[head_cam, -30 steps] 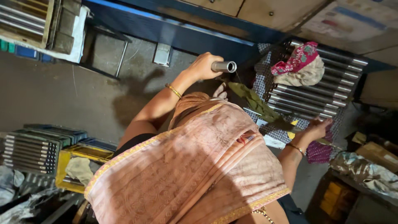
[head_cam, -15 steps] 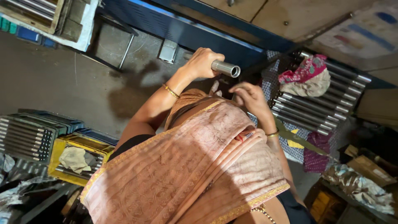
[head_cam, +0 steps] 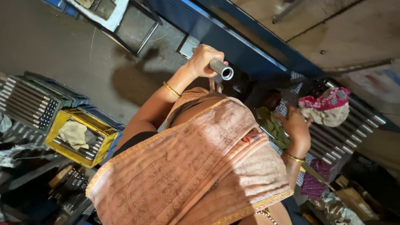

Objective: The person opens a machine door, wipes a metal rod with a cloth, and places it into a crate. They repeat this process for several rods, occasionally wiping the machine surface with their hands.

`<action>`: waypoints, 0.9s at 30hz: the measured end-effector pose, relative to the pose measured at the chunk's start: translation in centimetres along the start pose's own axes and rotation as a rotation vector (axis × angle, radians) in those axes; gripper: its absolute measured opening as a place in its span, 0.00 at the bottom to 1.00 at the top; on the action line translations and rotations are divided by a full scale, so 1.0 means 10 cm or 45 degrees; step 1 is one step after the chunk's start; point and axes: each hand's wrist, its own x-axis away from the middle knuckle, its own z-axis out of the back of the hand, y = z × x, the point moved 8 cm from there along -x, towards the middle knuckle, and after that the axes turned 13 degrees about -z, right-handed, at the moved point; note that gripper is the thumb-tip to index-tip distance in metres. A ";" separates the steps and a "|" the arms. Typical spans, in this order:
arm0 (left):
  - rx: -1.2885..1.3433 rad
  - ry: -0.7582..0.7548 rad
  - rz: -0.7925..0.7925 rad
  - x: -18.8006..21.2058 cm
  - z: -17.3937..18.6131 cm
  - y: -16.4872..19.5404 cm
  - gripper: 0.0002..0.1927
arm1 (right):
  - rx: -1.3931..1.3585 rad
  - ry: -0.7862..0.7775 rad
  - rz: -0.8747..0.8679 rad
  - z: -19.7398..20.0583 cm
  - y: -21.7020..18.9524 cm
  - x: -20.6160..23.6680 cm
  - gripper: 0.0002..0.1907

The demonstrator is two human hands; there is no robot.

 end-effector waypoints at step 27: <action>0.236 -0.083 -0.004 0.77 0.46 0.00 0.15 | -0.879 -0.014 1.278 0.83 -3.68 0.78 0.19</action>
